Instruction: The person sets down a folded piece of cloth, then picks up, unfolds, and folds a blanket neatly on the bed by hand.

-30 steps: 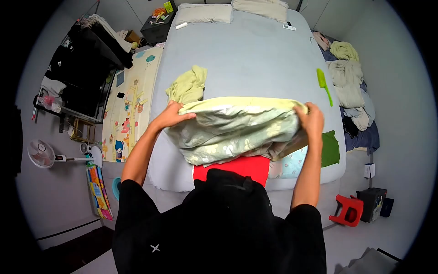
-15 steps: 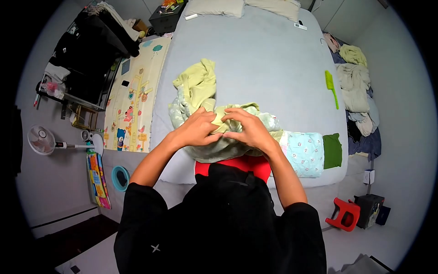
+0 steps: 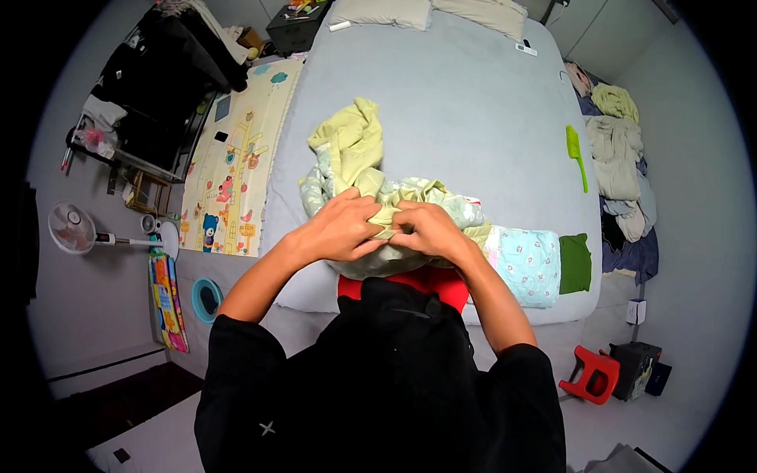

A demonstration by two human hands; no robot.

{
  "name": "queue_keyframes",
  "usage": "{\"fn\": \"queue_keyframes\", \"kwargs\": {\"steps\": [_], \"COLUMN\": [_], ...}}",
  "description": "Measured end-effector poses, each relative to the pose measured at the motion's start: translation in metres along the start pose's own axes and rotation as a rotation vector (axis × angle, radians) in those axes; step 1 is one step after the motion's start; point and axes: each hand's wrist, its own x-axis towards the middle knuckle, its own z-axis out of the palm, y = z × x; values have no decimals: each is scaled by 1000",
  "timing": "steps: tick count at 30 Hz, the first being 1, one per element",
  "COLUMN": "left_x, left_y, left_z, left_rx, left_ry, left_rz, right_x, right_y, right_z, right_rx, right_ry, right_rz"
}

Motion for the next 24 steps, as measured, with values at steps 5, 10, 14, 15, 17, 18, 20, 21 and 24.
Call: {"fn": "queue_keyframes", "kwargs": {"steps": [5, 10, 14, 15, 17, 18, 20, 21, 24], "left_x": [-15, -13, -32, -43, -57, -54, -49, -49, -43], "left_y": [-8, -26, -69, -81, -96, -96, -94, -95, -91], "left_z": [3, 9, 25, 34, 55, 58, 66, 68, 63], "left_rx": [-50, -70, 36, 81, 47, 64, 147, 81, -81], "left_ry": [-111, -172, -303, -348, -333, -379, -406, -306, 75], "left_rz": [-70, -69, -215, -260, -301, -305, -284, -312, -445], "right_x": [-17, -31, -54, -61, -73, -74, -77, -80, -94], "right_y": [-21, -36, -35, -37, -42, -45, -43, -42, -23], "right_z": [-16, -27, -49, -57, -69, -70, -70, -69, -67], "right_rx": [-267, -353, -423, -422, -421, -409, -417, -420, -430], "right_ry": [77, 219, 307, 325, 360, 373, 378, 376, 418], "right_rz": [-131, -296, -251, -226, -171, -189, -184, -182, -80]}}
